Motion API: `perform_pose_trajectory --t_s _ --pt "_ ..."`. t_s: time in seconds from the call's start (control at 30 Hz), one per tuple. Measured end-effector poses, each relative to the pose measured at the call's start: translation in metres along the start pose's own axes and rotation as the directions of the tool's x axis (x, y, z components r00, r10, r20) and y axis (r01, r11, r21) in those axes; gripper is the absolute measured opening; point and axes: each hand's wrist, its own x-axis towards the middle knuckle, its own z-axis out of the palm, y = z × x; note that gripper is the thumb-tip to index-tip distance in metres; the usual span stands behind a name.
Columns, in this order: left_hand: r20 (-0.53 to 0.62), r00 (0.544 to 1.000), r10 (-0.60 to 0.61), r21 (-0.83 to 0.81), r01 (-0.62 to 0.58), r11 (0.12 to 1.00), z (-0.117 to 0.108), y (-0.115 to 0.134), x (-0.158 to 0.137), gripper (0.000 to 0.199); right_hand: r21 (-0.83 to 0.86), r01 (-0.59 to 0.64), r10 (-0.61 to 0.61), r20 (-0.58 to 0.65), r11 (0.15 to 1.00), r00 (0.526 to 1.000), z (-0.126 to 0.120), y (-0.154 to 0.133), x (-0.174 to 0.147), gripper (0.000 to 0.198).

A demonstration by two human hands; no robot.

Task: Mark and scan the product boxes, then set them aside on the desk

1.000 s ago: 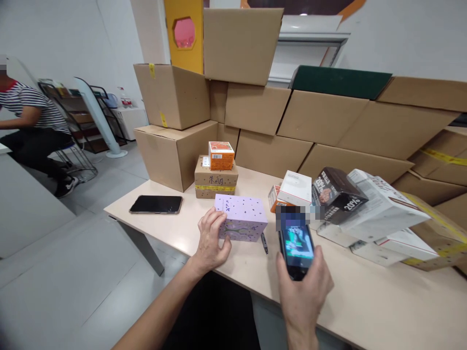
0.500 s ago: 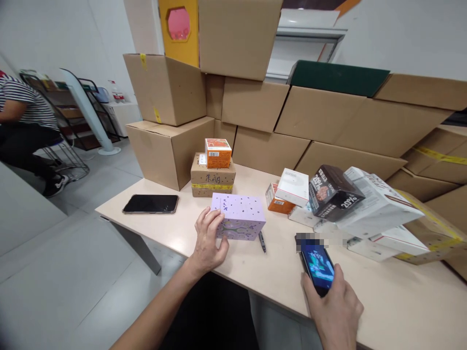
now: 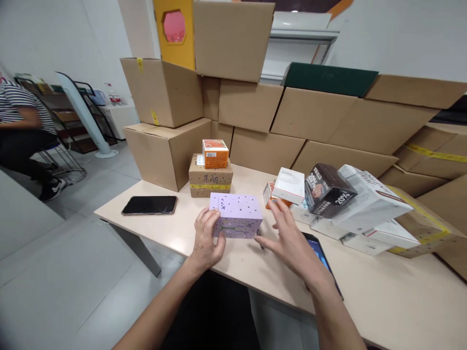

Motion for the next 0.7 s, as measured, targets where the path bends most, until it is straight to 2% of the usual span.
perform_pose_trajectory --t_s 0.03,0.07,0.13,0.23,0.37,0.43,0.5,0.53,0.6,0.63,0.7 --pt "-0.007 1.0 -0.001 -0.005 0.001 1.0 0.0 0.0 0.0 0.071 0.087 0.042 -0.053 0.13 0.995 0.99 0.002 -0.004 0.016 0.089" --pt "-0.014 1.0 -0.003 -0.011 0.003 1.0 0.0 -0.001 0.0 0.07 0.142 0.07 -0.098 0.206 0.987 0.974 0.005 -0.006 0.031 0.092" --pt "-0.028 1.0 -0.004 -0.026 0.003 1.0 0.0 -0.001 0.001 0.067 0.214 0.112 -0.173 0.292 0.97 0.941 0.013 -0.005 0.053 0.091" --pt "-0.06 0.998 0.0 -0.067 -0.004 0.998 -0.001 -0.002 0.001 0.066 0.273 0.14 -0.229 0.329 0.952 0.916 0.02 -0.005 0.064 0.084" --pt "-0.152 0.984 -0.088 -0.141 0.067 0.988 -0.003 -0.004 0.0 0.073 0.335 0.092 -0.186 0.261 0.938 0.947 0.012 -0.01 0.048 0.072" --pt "-0.164 0.97 -0.179 -0.175 0.15 0.973 -0.003 -0.006 -0.001 0.075 0.402 0.008 -0.095 0.198 0.916 0.976 0.002 -0.009 0.042 0.072" --pt "-0.14 0.955 -0.262 -0.2 0.232 0.952 -0.003 -0.008 -0.003 0.074 0.507 -0.135 0.084 0.121 0.851 0.989 -0.009 -0.004 0.044 0.078" --pt "-0.123 0.948 -0.295 -0.207 0.266 0.941 -0.002 -0.008 -0.003 0.073 0.558 -0.206 0.196 0.079 0.803 0.977 -0.013 -0.001 0.049 0.081" --pt "-0.094 0.939 -0.331 -0.211 0.306 0.928 -0.001 -0.009 -0.004 0.071 0.624 -0.31 0.405 -0.011 0.717 0.914 -0.017 0.006 0.064 0.084" --pt "-0.082 0.937 -0.339 -0.212 0.316 0.925 0.0 -0.009 -0.004 0.07 0.628 -0.34 0.478 -0.057 0.7 0.877 -0.015 0.008 0.074 0.084" --pt "-0.063 0.937 -0.343 -0.211 0.323 0.923 0.001 -0.009 -0.004 0.068 0.577 -0.375 0.549 -0.155 0.725 0.821 -0.006 0.011 0.097 0.083"
